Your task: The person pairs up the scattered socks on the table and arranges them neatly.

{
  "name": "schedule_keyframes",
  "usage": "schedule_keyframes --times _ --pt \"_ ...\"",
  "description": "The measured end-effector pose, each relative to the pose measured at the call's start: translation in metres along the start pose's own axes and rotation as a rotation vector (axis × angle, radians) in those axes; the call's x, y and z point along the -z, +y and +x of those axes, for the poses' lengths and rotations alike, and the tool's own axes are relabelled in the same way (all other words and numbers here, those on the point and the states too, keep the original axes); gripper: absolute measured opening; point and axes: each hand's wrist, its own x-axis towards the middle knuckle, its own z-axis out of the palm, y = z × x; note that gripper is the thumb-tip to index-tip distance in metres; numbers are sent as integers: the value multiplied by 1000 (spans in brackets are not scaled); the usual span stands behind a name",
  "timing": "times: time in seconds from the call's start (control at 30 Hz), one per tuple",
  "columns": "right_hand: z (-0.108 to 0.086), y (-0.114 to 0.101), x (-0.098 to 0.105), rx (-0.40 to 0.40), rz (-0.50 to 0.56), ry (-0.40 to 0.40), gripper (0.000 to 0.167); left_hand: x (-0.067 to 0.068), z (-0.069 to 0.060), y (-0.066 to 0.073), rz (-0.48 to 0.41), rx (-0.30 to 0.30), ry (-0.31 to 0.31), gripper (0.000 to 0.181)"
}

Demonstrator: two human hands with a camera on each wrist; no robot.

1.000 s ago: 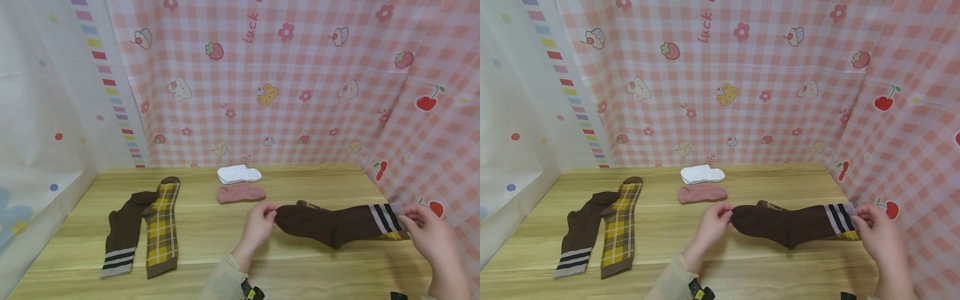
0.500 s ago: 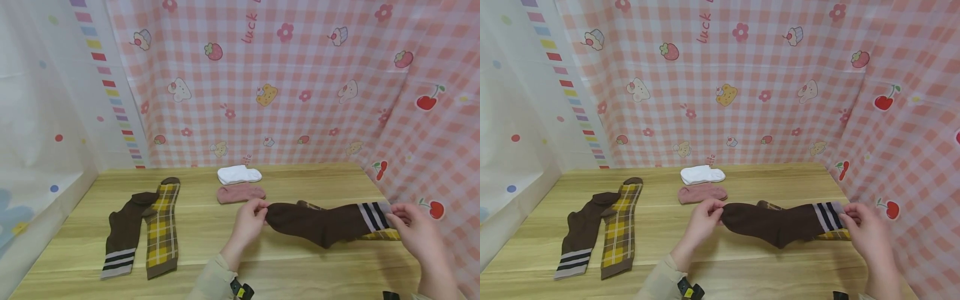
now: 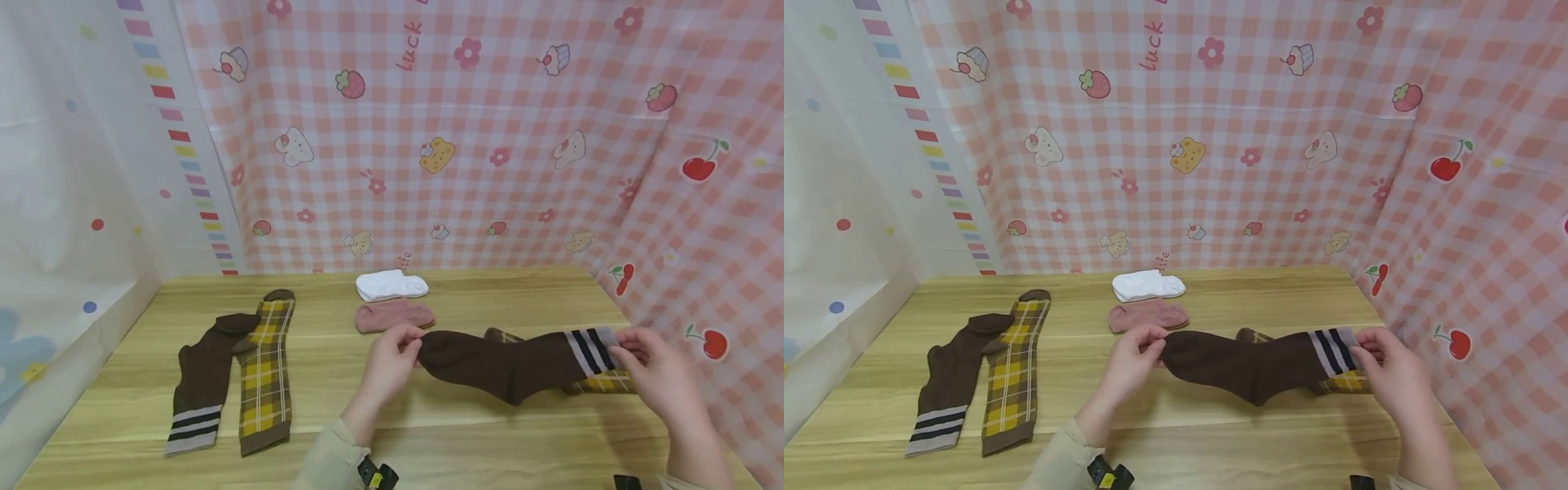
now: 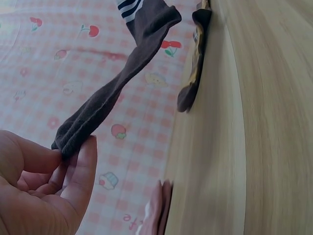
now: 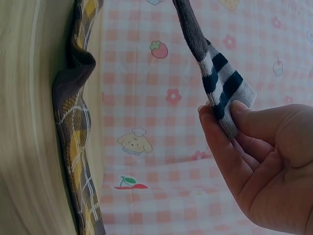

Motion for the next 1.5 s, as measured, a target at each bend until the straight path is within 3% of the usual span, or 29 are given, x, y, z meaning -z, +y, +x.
schedule_keyframes --times 0.5,0.8,1.03,1.33,1.5 --pt "7 -20 -17 12 -4 -49 16 28 -3 -7 21 30 32 10" --pt "12 -36 -35 56 34 -118 15 48 -4 -12 61 34 70 10" --pt "19 -48 -50 45 67 -200 13 65 -4 -17 124 51 80 10" --pt "26 -58 -74 142 106 -201 13 84 -6 -25 167 75 108 11" --pt "30 -63 -83 153 139 -224 12 93 -6 -27 186 96 133 10"
